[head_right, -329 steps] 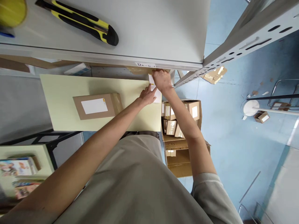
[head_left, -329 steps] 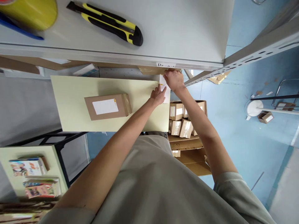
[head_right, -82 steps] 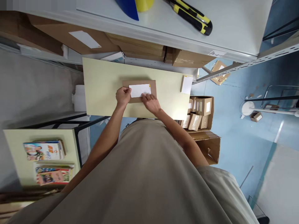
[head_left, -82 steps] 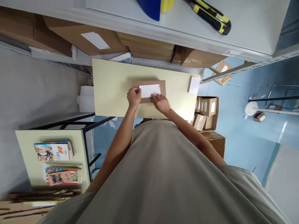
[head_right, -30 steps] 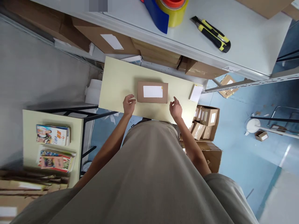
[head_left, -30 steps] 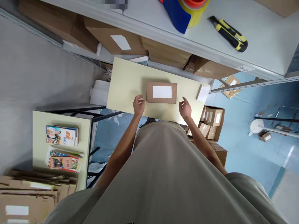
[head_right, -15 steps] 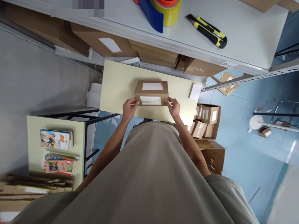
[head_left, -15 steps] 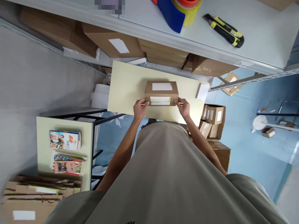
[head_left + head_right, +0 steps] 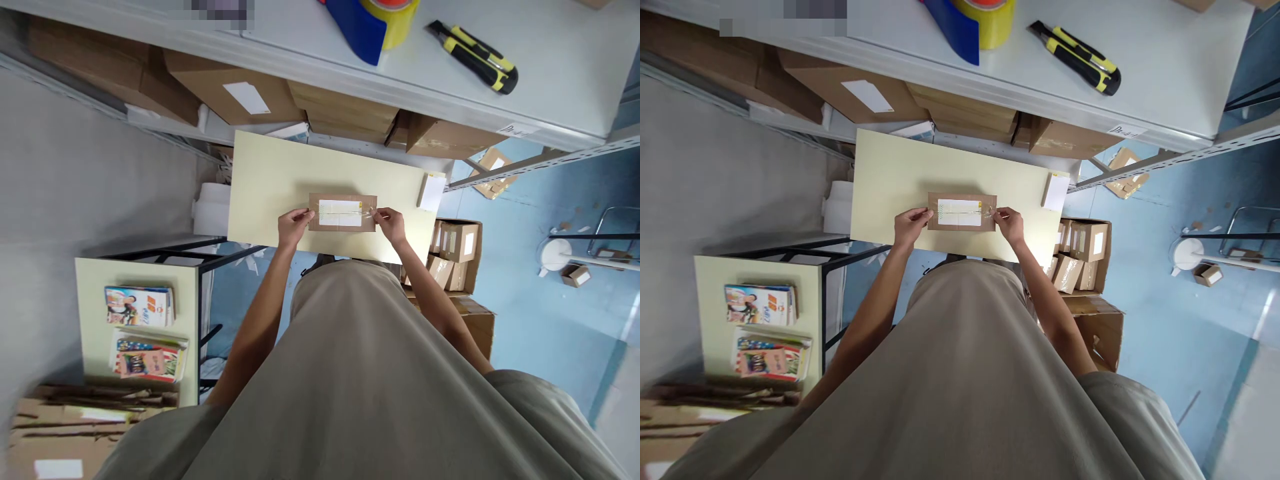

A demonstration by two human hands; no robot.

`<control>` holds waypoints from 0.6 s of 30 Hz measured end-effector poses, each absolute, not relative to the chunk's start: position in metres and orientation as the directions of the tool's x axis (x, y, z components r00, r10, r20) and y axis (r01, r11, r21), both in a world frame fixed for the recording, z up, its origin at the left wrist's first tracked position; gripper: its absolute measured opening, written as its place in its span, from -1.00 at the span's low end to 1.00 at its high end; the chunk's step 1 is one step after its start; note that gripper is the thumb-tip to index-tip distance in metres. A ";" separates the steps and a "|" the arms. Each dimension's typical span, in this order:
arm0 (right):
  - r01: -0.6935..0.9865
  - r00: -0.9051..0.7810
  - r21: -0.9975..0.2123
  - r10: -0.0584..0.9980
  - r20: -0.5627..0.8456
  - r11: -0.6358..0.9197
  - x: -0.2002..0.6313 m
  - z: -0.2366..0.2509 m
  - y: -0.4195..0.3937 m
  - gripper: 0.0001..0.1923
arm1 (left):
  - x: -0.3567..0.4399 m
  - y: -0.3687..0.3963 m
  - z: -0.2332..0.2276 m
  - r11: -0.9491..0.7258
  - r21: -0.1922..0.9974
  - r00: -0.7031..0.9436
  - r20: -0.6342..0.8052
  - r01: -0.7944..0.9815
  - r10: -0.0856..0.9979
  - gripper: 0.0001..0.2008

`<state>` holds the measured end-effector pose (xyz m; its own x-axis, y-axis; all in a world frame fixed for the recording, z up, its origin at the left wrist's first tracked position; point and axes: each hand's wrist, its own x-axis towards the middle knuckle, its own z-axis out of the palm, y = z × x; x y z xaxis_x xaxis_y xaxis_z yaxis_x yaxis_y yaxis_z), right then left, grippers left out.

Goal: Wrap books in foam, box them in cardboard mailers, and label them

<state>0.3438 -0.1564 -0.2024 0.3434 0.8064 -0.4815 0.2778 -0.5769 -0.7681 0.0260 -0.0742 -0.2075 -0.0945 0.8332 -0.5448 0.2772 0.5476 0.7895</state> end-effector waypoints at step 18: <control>0.103 0.398 -0.800 0.761 -0.512 -0.592 0.308 -0.198 -0.193 -0.20 | 0.018 -0.082 -0.198 0.469 0.818 0.177 -0.542 0.332 0.821 -0.37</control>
<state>0.3083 -0.1926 -0.1975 0.3976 0.7614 -0.5121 0.1031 -0.5916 -0.7996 0.0176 -0.0822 -0.1985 0.1771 0.8213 -0.5423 0.3324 0.4687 0.8184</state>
